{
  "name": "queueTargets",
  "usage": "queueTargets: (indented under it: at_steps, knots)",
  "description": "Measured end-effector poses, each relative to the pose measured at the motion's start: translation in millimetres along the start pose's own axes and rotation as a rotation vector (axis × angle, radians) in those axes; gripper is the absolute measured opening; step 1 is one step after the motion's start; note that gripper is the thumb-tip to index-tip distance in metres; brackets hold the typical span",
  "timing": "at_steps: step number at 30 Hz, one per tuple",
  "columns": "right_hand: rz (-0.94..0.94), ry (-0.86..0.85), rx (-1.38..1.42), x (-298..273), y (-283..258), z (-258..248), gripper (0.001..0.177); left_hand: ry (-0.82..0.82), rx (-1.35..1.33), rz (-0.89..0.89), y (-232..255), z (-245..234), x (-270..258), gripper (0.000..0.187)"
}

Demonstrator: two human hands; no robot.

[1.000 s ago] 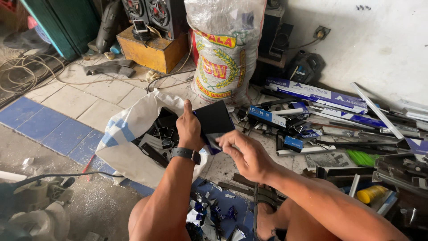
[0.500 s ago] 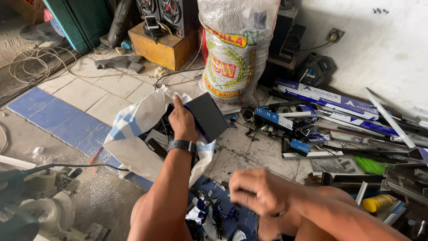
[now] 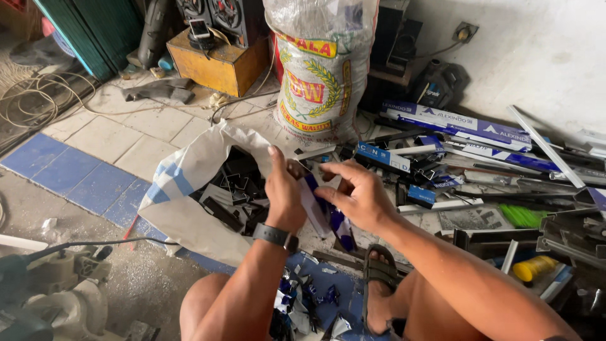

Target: The person sits on the floor and sorts through a pile of metal parts and packaging. They pick up small metal pieces, remove them from blue and white packaging, and place them into a large white sack. The person also handles longer metal profiles and places them into the sack.

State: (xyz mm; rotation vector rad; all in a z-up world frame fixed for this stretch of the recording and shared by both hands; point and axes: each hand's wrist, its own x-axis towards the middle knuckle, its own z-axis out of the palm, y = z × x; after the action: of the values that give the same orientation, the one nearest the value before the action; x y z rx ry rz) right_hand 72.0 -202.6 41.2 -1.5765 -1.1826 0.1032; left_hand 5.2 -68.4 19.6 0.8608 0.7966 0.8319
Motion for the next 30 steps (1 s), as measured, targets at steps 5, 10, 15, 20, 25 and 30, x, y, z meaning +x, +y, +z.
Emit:
queueTargets:
  at_steps: [5, 10, 15, 20, 25, 30]
  knots:
    - [-0.019, 0.079, -0.047, 3.4, -10.6, 8.8, 0.022, -0.089, 0.032, -0.027, -3.1, 2.3, -14.8, 0.071]
    - [-0.036, 0.164, -0.101, 1.8, -9.0, 9.1, 0.005, -0.149, 0.085, 0.042, 2.1, 5.0, -23.9, 0.068]
    - [-0.149, 0.164, -0.232, 3.6, -1.2, 13.9, 0.006, -0.146, 0.118, 0.092, -4.3, -3.7, -21.2, 0.068]
    - [-0.288, 0.056, -0.418, 3.2, 30.0, 18.3, 0.004, -0.114, 0.048, 0.065, -7.0, -5.1, -18.4, 0.066]
    - [-0.311, -0.098, -0.389, -0.5, 30.7, 18.6, 0.007, -0.060, -0.054, 0.012, -1.0, -2.2, -16.7, 0.067]
    - [-0.461, -0.129, -0.435, -4.1, 27.1, 15.3, 0.007, 0.031, -0.087, -0.045, 13.4, 5.6, -27.2, 0.069]
